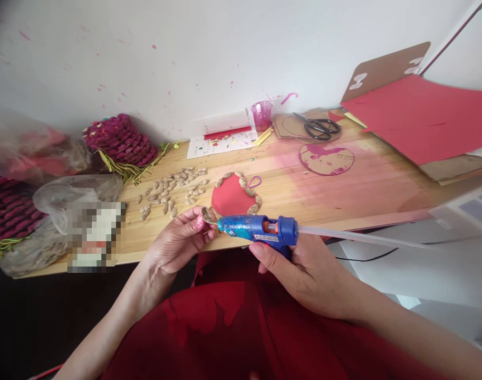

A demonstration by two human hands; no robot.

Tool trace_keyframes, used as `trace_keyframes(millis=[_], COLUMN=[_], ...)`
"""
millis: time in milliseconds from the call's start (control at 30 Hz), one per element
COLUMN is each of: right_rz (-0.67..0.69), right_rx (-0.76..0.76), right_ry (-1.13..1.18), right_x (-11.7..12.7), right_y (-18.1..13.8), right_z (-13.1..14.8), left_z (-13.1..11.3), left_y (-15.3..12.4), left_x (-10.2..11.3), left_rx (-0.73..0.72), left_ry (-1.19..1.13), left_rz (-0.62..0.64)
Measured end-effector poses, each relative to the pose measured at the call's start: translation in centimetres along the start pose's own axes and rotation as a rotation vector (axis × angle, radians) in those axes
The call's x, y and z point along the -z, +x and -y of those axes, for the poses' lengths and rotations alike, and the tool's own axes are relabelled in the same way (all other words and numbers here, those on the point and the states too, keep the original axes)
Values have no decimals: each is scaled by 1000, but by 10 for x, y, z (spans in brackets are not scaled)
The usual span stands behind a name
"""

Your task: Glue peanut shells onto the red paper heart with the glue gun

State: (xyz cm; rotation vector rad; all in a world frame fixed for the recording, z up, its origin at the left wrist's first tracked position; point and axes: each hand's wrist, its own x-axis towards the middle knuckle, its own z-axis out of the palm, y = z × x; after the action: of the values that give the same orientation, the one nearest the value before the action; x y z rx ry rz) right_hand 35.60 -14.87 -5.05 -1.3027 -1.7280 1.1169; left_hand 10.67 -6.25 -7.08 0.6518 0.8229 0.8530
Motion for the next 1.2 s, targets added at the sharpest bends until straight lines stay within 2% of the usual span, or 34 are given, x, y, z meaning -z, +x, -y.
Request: trace_keyframes(millis=[1200], right_rz=[-38], right_rx=[41], right_ry=[-89], right_x=[1], right_y=[4], right_z=[0], left_z=[3], left_y=[1], left_x=[0], left_rx=[42], left_ry=[-8], left_rz=[-9])
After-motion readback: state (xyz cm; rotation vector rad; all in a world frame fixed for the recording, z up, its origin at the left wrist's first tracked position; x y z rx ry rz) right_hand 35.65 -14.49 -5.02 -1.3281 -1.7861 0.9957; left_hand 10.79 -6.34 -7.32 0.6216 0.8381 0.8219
